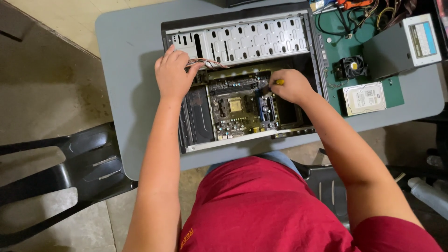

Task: Cleaning dust from internal computer components including the motherboard, hard drive, and heat sink using a handheld brush.

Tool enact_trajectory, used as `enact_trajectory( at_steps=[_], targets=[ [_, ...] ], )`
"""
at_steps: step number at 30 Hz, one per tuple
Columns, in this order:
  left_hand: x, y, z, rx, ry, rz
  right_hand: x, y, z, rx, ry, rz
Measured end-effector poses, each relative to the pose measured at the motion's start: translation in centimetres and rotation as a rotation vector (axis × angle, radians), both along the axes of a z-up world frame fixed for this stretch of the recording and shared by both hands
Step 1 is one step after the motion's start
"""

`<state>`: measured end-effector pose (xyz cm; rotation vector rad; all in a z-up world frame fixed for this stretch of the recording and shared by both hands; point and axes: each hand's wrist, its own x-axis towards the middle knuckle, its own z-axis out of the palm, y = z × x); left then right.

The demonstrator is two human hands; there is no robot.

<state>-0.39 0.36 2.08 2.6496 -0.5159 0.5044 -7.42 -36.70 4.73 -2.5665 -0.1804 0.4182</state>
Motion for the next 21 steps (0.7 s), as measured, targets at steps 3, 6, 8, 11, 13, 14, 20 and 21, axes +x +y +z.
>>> enact_trajectory(
  at_steps=[3, 6, 8, 11, 13, 14, 20, 21],
  targets=[
    [0.2, 0.0, -0.3, 0.007, -0.009, 0.009, -0.2, 0.2, 0.9, -0.015, 0.115, 0.018],
    [0.1, 0.0, -0.1, 0.002, -0.006, 0.006, -0.4, -1.3, -1.7, 0.002, -0.123, 0.019],
    [0.2, 0.0, -0.1, 0.004, -0.008, 0.005, -1.1, -1.4, -1.2, 0.045, -0.249, 0.026],
    [-0.1, 0.0, 0.0, 0.007, -0.001, 0.001, -1.4, -1.8, -1.8, 0.053, -0.368, 0.054],
    [0.1, -0.1, -0.2, 0.007, 0.0, -0.002, -1.4, -1.6, -2.2, 0.017, -0.371, 0.072],
    [0.1, -0.1, -0.5, -0.027, -0.028, 0.01, -1.5, -1.3, -2.2, -0.11, -0.467, 0.076],
    [0.1, -0.1, -0.8, -0.056, -0.047, 0.019, -1.2, 0.0, -3.0, -0.076, -0.471, 0.093],
    [0.0, -0.1, -0.6, -0.058, -0.046, 0.02, -0.9, 0.1, -2.9, -0.028, -0.506, 0.077]
  ],
)
